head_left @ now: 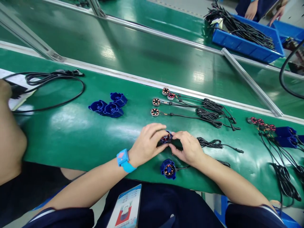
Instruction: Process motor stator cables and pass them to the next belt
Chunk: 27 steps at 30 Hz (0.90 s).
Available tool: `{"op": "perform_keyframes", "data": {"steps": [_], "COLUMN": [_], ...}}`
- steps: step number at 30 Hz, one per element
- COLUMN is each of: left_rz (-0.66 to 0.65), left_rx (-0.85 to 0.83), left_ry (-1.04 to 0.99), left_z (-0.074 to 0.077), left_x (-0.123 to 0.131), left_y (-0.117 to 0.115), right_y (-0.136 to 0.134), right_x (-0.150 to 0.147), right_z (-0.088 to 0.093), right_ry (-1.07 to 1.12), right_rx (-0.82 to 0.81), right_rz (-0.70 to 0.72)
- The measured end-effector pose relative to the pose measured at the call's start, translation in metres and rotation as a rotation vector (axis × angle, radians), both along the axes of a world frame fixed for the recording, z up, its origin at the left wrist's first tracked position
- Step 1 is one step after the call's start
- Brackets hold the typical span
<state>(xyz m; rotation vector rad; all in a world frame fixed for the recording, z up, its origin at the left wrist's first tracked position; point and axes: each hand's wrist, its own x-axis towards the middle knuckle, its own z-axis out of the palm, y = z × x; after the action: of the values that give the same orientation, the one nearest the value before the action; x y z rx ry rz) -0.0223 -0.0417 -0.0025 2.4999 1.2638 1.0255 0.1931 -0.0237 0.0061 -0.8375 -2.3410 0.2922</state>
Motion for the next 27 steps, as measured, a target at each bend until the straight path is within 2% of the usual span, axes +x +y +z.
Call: {"op": "perform_keyframes", "data": {"steps": [2, 4, 8, 11, 15, 19, 23, 25, 27], "left_rz": [0.039, 0.048, 0.085, 0.086, 0.076, 0.054, 0.036, 0.061, 0.111], "left_rx": [-0.17, -0.269, -0.268, -0.213, -0.185, -0.222, -0.296, -0.304, -0.268], "left_ry": [-0.134, -0.173, -0.166, -0.145, -0.12, -0.131, -0.286, -0.383, -0.437], "left_z": [-0.004, -0.006, -0.008, -0.008, -0.01, -0.007, 0.002, 0.006, 0.008], "left_x": [-0.005, -0.007, -0.005, -0.003, -0.003, -0.006, -0.012, -0.016, -0.02], "left_y": [0.005, 0.007, 0.006, 0.004, 0.005, 0.009, 0.012, 0.014, 0.015], "right_y": [0.0, 0.0, -0.002, -0.001, 0.004, 0.009, 0.008, 0.006, 0.003], "right_x": [-0.001, -0.002, -0.003, -0.006, -0.006, 0.007, 0.018, 0.016, 0.012], "right_z": [0.002, 0.004, 0.004, 0.005, 0.008, 0.02, 0.038, 0.043, 0.045], "right_ry": [-0.04, -0.103, -0.23, -0.281, -0.318, -0.219, -0.204, -0.288, -0.354], "right_rx": [0.047, 0.106, 0.199, 0.184, 0.082, -0.209, -0.451, -0.464, -0.404], "right_rz": [0.015, 0.011, -0.007, -0.011, 0.008, 0.073, 0.145, 0.226, 0.315]}}
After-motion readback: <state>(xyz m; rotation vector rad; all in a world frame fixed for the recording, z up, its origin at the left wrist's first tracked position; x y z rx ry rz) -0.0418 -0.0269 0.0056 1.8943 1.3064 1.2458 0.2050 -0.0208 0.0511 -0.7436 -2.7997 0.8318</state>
